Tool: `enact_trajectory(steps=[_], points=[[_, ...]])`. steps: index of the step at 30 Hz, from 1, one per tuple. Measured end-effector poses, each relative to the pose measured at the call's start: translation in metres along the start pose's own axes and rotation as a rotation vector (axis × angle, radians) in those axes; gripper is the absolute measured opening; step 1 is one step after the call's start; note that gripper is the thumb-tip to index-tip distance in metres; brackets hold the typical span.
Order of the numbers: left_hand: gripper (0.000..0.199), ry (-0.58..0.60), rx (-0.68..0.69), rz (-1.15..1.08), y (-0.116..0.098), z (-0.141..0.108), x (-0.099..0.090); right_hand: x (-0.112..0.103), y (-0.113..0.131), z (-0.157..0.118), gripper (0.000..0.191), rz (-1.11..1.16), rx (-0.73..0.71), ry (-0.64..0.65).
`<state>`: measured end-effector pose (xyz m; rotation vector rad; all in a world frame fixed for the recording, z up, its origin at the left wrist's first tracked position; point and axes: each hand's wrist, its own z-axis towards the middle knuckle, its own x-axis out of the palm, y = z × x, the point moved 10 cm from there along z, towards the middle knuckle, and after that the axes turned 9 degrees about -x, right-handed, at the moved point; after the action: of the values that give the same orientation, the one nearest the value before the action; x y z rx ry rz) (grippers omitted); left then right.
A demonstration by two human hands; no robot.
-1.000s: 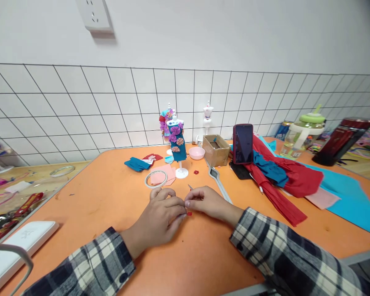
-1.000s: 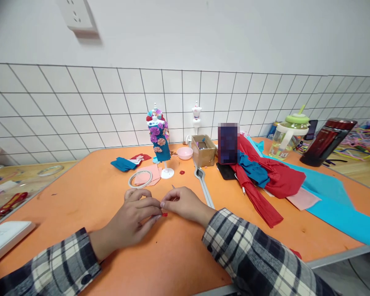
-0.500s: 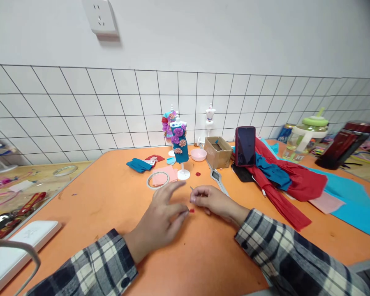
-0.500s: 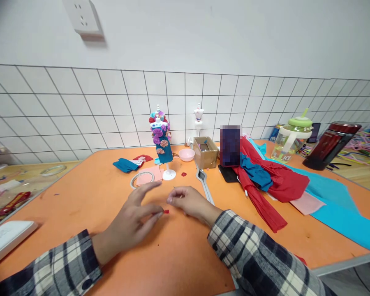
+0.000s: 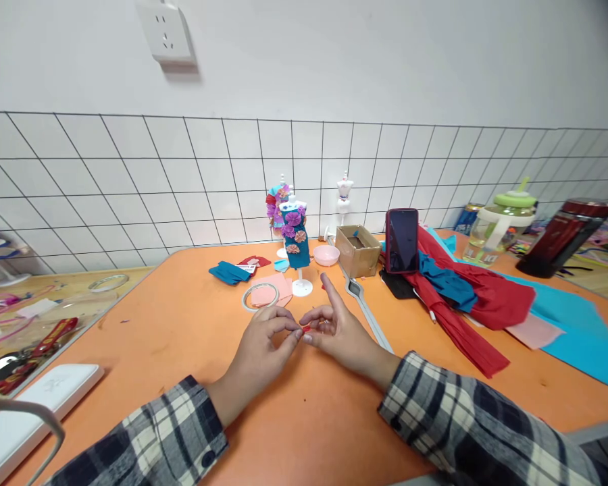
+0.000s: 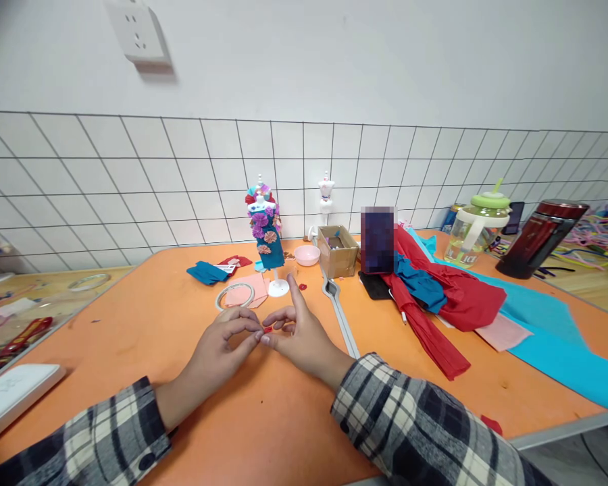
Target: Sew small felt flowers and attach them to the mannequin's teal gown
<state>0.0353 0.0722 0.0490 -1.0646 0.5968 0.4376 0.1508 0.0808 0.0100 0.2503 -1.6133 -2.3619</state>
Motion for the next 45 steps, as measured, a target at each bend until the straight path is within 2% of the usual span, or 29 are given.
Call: enact_trajectory(steps=[6,12,18,23,26,30,32,33,35,37,39,42,45], points=[[0.016,0.006,0.029,0.098,0.0,-0.001,0.005,-0.005,-0.003,0.002,0.103,-0.053,0.074,0.0],[0.025,0.069,-0.093,-0.013,0.014,0.002,0.008,-0.018,0.006,0.006,0.096,-0.204,0.002,-0.012],[0.026,0.143,-0.102,-0.038,0.013,0.002,0.016,-0.011,0.008,0.004,0.096,-0.237,0.001,0.041],[0.016,0.109,-0.197,0.034,0.02,0.0,0.016,-0.007,0.006,0.003,0.094,-0.254,-0.003,0.066],[0.017,0.127,-0.181,-0.019,0.019,0.0,0.018,-0.008,0.003,0.003,0.091,-0.29,0.0,0.078],[0.018,0.045,-0.161,-0.112,0.024,0.003,0.008,-0.021,0.027,0.003,0.078,-0.404,-0.153,-0.07],[0.018,-0.028,-0.162,-0.14,0.03,0.006,0.0,-0.02,0.036,0.001,0.058,-0.391,-0.19,-0.11],[0.019,-0.059,-0.164,-0.147,0.032,0.006,-0.004,-0.016,0.033,0.0,0.044,-0.344,-0.156,-0.099],[0.019,-0.106,-0.165,-0.149,0.035,0.007,-0.009,-0.006,0.016,-0.002,0.023,-0.197,-0.001,-0.064],[0.019,-0.14,-0.146,-0.128,0.032,0.007,-0.012,0.004,-0.006,-0.008,0.024,-0.024,0.178,-0.072],[0.018,-0.164,-0.106,-0.096,0.025,0.005,-0.013,0.012,-0.021,-0.014,0.029,0.136,0.286,-0.111],[0.018,-0.183,-0.049,-0.076,0.013,0.002,-0.014,0.014,-0.029,-0.017,0.033,0.273,0.329,-0.17],[0.017,-0.182,-0.016,-0.084,0.005,0.001,-0.014,0.012,-0.031,-0.017,0.036,0.289,0.341,-0.194]])
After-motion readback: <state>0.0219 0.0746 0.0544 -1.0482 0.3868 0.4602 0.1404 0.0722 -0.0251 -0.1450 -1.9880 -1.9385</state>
